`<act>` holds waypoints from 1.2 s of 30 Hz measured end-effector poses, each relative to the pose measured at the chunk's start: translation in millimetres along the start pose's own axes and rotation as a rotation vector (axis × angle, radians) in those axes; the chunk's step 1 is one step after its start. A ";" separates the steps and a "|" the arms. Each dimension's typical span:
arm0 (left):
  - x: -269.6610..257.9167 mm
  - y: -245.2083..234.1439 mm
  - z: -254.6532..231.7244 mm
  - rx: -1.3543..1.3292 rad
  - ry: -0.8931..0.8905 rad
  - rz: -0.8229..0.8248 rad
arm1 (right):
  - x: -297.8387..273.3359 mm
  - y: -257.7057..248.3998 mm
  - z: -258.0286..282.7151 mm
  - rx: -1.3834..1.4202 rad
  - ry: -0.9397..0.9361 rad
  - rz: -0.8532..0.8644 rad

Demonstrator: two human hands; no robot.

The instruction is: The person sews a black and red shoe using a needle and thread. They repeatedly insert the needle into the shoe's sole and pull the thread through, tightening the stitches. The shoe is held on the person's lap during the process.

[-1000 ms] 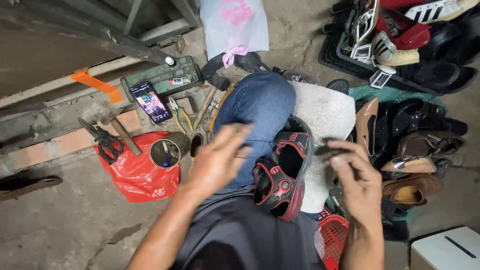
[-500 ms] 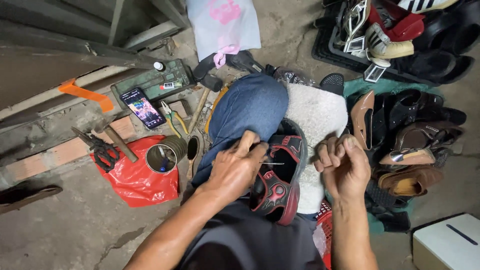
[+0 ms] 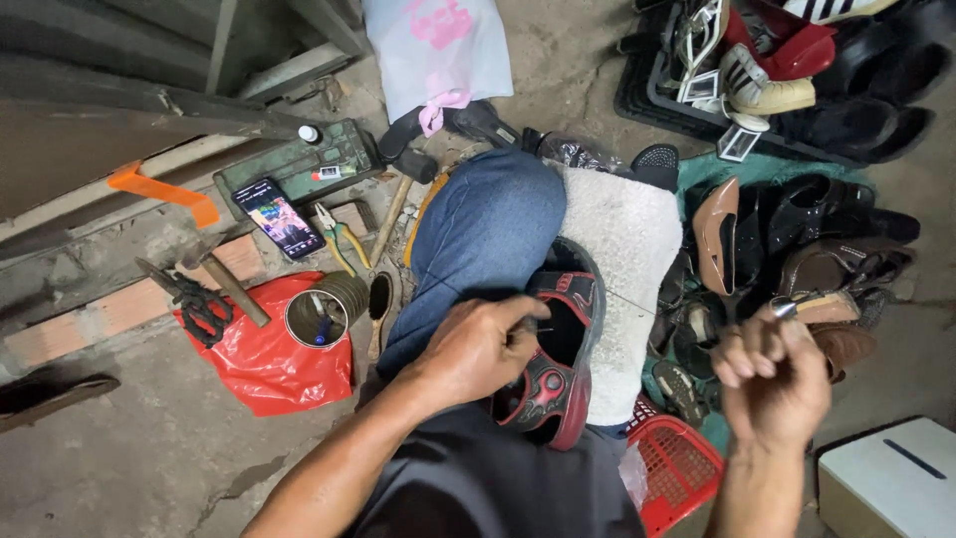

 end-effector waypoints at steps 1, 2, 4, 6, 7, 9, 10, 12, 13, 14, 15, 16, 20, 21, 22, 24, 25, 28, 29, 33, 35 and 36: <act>0.9 1.0 2.1 -0.159 -0.013 -0.048 | -4.7 -16.5 2.1 0.016 -0.002 -0.019; 1.6 3.5 3.9 -0.318 -0.027 -0.091 | -11.1 -34.1 4.9 0.031 -0.003 -0.042; 8.5 10.2 2.2 -0.290 0.004 -0.113 | -24.9 -98.1 -12.7 0.009 0.051 -0.176; 14.0 14.7 0.0 -0.257 0.041 -0.133 | -37.5 -132.2 -31.2 -0.007 0.100 -0.312; 15.8 16.4 -1.6 -0.236 0.067 -0.136 | -41.0 -130.3 -44.2 0.068 0.147 -0.341; 16.4 21.3 -2.6 -0.216 0.080 -0.143 | -42.6 -134.5 -64.9 0.144 0.205 -0.363; 16.2 19.8 -2.5 -0.213 0.098 -0.166 | -41.5 -139.5 -76.1 0.190 0.217 -0.374; 13.5 14.2 -3.5 -0.205 0.120 -0.195 | -37.4 -138.5 -86.9 0.239 0.224 -0.378; 13.4 15.1 -1.3 -0.207 0.083 -0.153 | -34.4 -136.5 -85.1 0.217 0.204 -0.404; 12.6 18.5 0.6 -0.212 0.046 -0.108 | -34.3 -136.3 -82.1 0.192 0.185 -0.435; 11.3 16.7 1.3 -0.212 0.049 -0.109 | -34.8 -125.8 -80.1 0.191 0.181 -0.434; 10.0 19.8 5.9 -0.335 0.010 -0.068 | -36.3 -120.0 -73.8 0.048 0.155 -0.467; 6.0 16.7 14.0 -0.496 -0.065 -0.057 | -52.5 -31.0 -44.3 -0.973 -0.338 -0.090; 4.6 20.2 18.1 -0.493 -0.064 -0.060 | -57.1 -18.9 -51.8 -0.969 -0.341 -0.089; 4.6 18.5 18.2 -0.471 -0.015 -0.106 | -65.0 12.8 -58.9 -1.180 -0.486 0.069; 3.2 16.9 17.6 -0.446 0.038 -0.150 | -70.7 52.9 -77.2 -1.386 -0.632 0.229; 1.6 13.1 15.7 -0.459 0.074 -0.186 | -75.1 73.8 -79.9 -1.335 -0.792 0.316; -7.9 0.2 9.5 -0.482 0.111 -0.333 | -81.8 92.7 -92.5 -1.198 -1.044 0.352; -14.5 -10.1 9.8 -0.486 0.105 -0.445 | -84.7 92.3 -94.0 -1.109 -1.131 0.305; -45.7 -35.9 8.9 -0.281 0.133 -0.571 | -75.6 70.3 -77.2 -0.884 -1.010 0.220; -55.9 -38.7 16.1 -0.231 0.129 -0.580 | -64.7 42.2 -68.6 -0.548 -0.802 0.087; -60.5 -42.3 12.6 -0.229 0.131 -0.572 | -71.3 52.9 -53.2 -0.548 -0.800 0.078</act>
Point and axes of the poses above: each hand's wrist, its own x-axis towards the middle knuckle, its own y-axis out of the palm, z = x × y, the point moved 9 cm from there along x, towards the middle knuckle, and after that the axes turned 3 degrees about x, right-handed, at the moved point
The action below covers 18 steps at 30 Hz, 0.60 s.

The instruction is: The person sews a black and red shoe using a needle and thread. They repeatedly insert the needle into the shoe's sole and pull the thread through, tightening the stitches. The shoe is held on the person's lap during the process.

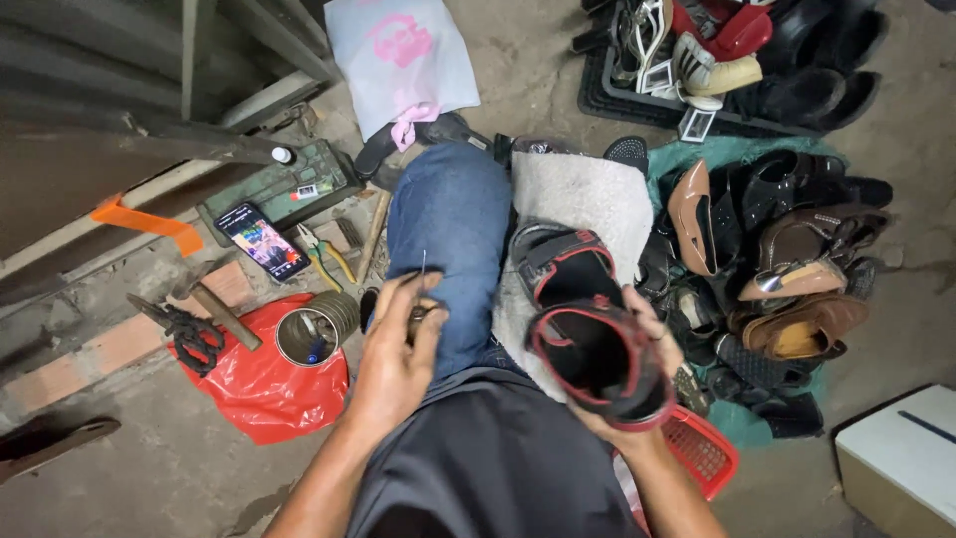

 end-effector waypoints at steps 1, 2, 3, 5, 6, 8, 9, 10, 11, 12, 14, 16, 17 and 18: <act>-1.6 -3.6 -1.8 0.024 -0.038 0.014 | 8.4 -0.4 10.1 0.034 0.090 -0.014; -3.5 -7.4 -3.4 0.049 -0.076 0.030 | 15.6 -0.2 20.4 0.069 0.180 -0.029; -2.6 -10.8 -2.7 0.051 -0.074 0.039 | 15.5 -2.6 22.6 0.067 0.184 -0.037; -0.6 -18.4 -0.3 0.230 -0.087 0.048 | 15.6 -8.7 23.2 -0.026 0.228 -0.052; 4.0 -22.0 -9.6 0.233 -0.084 0.054 | 14.5 -9.7 22.0 -0.026 0.230 -0.059; 12.0 -21.2 -25.9 0.272 -0.091 0.156 | 13.0 -12.6 24.0 -0.079 0.184 -0.080; 14.4 -21.6 -32.8 0.276 -0.088 0.162 | 9.5 -14.0 23.2 -0.078 0.187 -0.088; 15.4 -16.7 -41.0 0.307 -0.064 0.227 | 5.1 -14.9 17.6 0.020 0.241 -0.097; 16.0 -11.8 -48.9 0.337 -0.040 0.292 | 0.3 -15.0 12.1 0.119 0.294 -0.107; 19.6 -10.0 -57.1 0.341 -0.040 0.299 | -2.1 -16.3 11.3 0.120 0.299 -0.113; 23.6 3.1 -87.4 0.365 0.142 0.392 | -10.6 -20.4 0.3 0.218 0.407 -0.178; 28.8 16.4 -100.9 0.391 0.248 0.411 | -2.5 -18.9 5.3 0.190 0.342 -0.137; 29.3 24.3 -111.6 0.413 0.353 0.426 | 2.6 -16.5 11.0 0.159 0.274 -0.091; 31.2 30.2 -112.8 0.416 0.353 0.430 | 2.6 -17.0 10.3 0.162 0.276 -0.096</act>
Point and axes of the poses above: each hand's wrist, its own x-axis towards the middle knuckle, its own y-axis out of the palm, z = x × y, the point moved 9 cm from there along x, towards the middle knuckle, and after that the axes turned 3 degrees about x, right-handed, at the moved point
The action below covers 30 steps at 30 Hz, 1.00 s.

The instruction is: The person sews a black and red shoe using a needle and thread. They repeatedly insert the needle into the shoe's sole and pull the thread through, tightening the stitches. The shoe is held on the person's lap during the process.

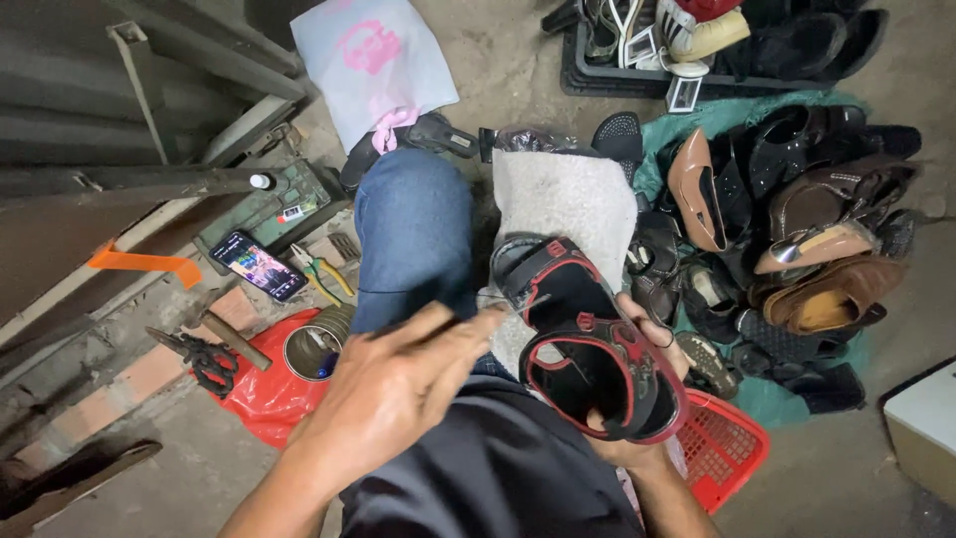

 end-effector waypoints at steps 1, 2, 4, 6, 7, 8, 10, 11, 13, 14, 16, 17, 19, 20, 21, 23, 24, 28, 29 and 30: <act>3.6 14.0 4.4 0.073 -0.067 0.123 | 0.2 1.2 1.2 -0.011 -0.018 0.013; 5.4 27.6 9.2 0.145 -0.134 0.246 | 0.2 2.0 2.7 -0.024 -0.035 0.027; 15.1 31.2 4.0 0.162 -0.074 0.170 | 0.0 -0.5 1.5 -0.018 -0.029 0.021; 22.7 31.2 -1.8 0.177 -0.014 0.093 | -0.4 -3.0 0.4 -0.013 -0.023 0.018; 25.5 31.9 -1.5 0.226 -0.019 0.088 | -0.6 -4.2 -0.2 -0.008 -0.020 0.019; 28.0 32.4 -1.3 0.275 -0.026 0.081 | -0.6 -5.2 -0.7 -0.003 -0.017 0.022; 30.7 34.6 -0.2 0.309 -0.010 0.058 | 0.4 -7.0 -1.6 0.005 -0.013 0.026; 32.0 34.4 -0.5 0.342 0.008 0.034 | 1.1 -7.5 -2.0 0.011 -0.011 0.030; 34.8 35.9 -0.2 0.352 -0.004 0.051 | 2.1 -7.8 -2.6 0.017 -0.007 0.034; 36.0 37.2 0.5 0.361 -0.014 0.067 | 2.6 -7.7 -2.9 0.022 -0.006 0.038; 37.9 42.1 3.6 0.361 -0.032 0.114 | 3.3 -8.4 -3.1 0.028 -0.004 0.042; 38.4 46.4 6.1 0.360 -0.049 0.160 | 3.6 -8.6 -3.1 0.033 -0.003 0.045; 40.1 47.7 6.1 0.361 -0.042 0.153 | 5.3 -7.6 -3.2 0.036 -0.001 0.047; 40.7 48.4 5.7 0.360 -0.036 0.145 | 5.6 -7.1 -3.2 0.039 0.001 0.049; 41.5 48.5 4.7 0.360 -0.035 0.146 | 5.8 -7.3 -3.2 0.039 0.002 0.048; 42.3 52.3 6.7 0.358 -0.072 0.197 | 6.4 -7.3 -3.1 0.045 0.005 0.054; 42.3 52.9 6.3 0.357 -0.072 0.197 | 6.3 -7.7 -2.7 0.045 0.005 0.054; 42.5 58.2 7.4 0.364 -0.098 0.249 | 6.8 -7.2 -1.2 0.053 0.007 0.065; 42.5 59.7 7.9 0.365 -0.109 0.266 | 6.9 -6.4 -0.9 0.057 0.008 0.070; 44.0 58.4 6.8 0.364 -0.110 0.266 | 6.9 -7.1 -0.4 0.056 0.008 0.071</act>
Point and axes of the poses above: each hand's wrist, its own x-axis towards the middle knuckle, its own y-axis out of the palm, z = x × y, the point moved 9 cm from there along x, towards the middle knuckle, and after that the axes turned 3 degrees about x, right-handed, at the moved point
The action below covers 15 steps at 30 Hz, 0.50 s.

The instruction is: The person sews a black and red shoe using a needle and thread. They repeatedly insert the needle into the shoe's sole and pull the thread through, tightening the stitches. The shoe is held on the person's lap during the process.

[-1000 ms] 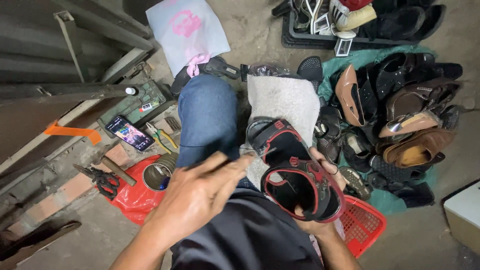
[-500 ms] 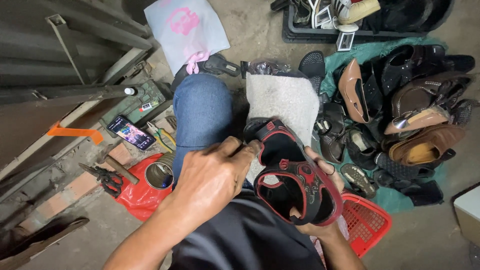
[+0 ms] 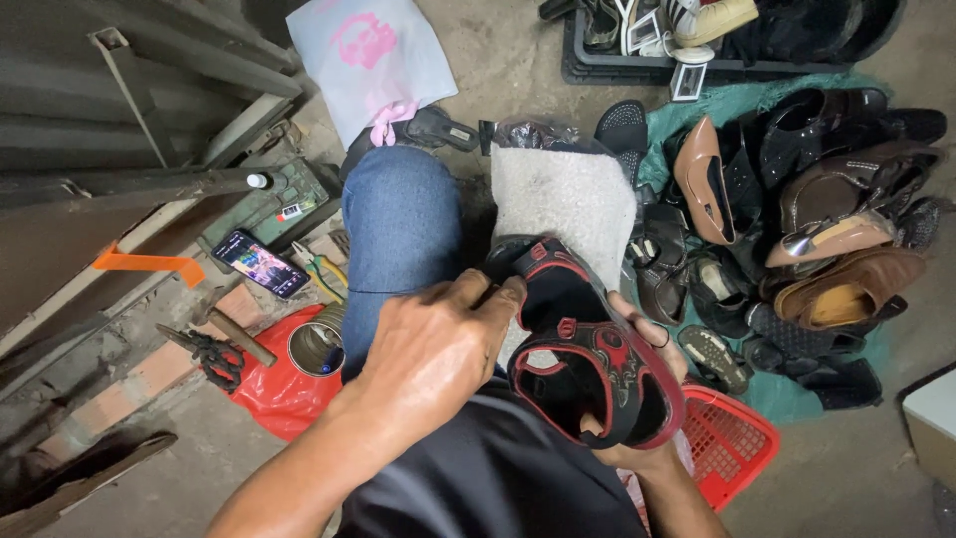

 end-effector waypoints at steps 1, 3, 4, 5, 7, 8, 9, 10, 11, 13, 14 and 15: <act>0.9 -0.6 -1.1 0.005 0.003 0.015 | 0.0 -0.4 0.5 0.003 0.001 0.004; 1.9 -1.0 -2.0 0.010 0.007 0.029 | 0.7 -0.5 1.2 0.006 0.001 0.009; 2.0 -1.0 -1.8 0.003 0.007 0.028 | 1.5 0.0 1.3 0.009 0.001 0.013; 2.2 -0.9 -1.7 -0.005 0.007 0.027 | 2.4 0.6 1.4 0.012 0.001 0.016; 4.6 1.3 -1.7 -0.012 -0.003 0.048 | 2.8 0.8 2.3 0.014 0.001 0.019; 5.6 3.4 -1.2 -0.019 -0.014 0.069 | 3.0 1.2 2.7 0.017 0.002 0.022; 7.4 6.2 -1.7 -0.019 -0.013 0.068 | 1.5 0.1 2.0 0.016 0.001 0.022; 9.3 6.2 -4.5 -0.010 0.012 0.035 | -0.3 -4.7 -6.3 0.020 0.086 -0.017; 11.0 6.0 -7.5 -0.001 0.037 0.003 | -2.9 -9.6 -14.3 0.025 0.171 -0.057; 13.3 13.3 -10.0 0.002 0.038 0.005 | -2.5 -6.8 -16.3 0.085 0.219 -0.069; 14.7 17.3 -11.3 0.007 0.040 0.012 | -3.5 -5.1 -19.6 0.148 0.269 -0.083; 13.6 20.9 -12.4 0.009 0.046 0.009 | -3.8 -0.6 -20.2 0.146 0.264 -0.087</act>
Point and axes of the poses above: each hand's wrist, its own x-axis towards the middle knuckle, its own y-axis out of the palm, z = x × y, the point moved 9 cm from there along x, towards the middle knuckle, and after that the axes turned 3 degrees about x, right-handed, at the moved point
